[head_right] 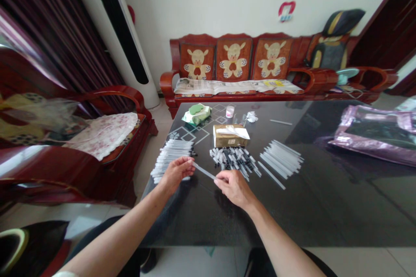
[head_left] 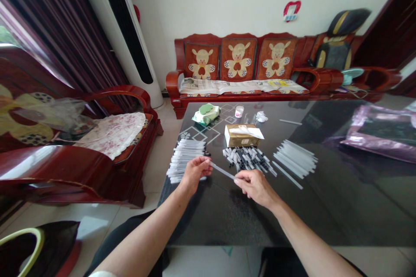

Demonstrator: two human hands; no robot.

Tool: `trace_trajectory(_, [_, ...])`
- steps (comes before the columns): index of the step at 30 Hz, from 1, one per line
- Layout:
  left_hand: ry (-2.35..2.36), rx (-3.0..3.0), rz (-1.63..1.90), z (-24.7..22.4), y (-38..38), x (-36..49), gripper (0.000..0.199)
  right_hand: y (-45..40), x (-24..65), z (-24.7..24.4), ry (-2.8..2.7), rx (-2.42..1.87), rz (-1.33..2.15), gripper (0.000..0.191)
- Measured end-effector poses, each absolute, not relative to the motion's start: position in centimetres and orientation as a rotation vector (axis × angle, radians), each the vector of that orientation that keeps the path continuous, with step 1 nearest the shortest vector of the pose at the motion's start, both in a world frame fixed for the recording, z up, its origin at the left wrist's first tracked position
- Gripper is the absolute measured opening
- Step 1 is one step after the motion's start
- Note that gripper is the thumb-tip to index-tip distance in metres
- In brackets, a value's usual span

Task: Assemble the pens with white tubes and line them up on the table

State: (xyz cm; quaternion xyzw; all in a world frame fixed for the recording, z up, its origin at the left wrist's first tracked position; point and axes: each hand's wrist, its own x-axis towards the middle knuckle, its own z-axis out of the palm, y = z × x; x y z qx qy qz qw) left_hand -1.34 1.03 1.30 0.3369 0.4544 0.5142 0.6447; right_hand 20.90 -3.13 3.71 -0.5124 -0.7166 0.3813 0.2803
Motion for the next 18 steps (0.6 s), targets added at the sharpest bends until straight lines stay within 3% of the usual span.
trace_trajectory(18, [0.980,0.699,1.150,0.9,-0.4,-0.2,0.031,-4.6,17.4,3.0,-2.237,-1.528,0.312,0.035])
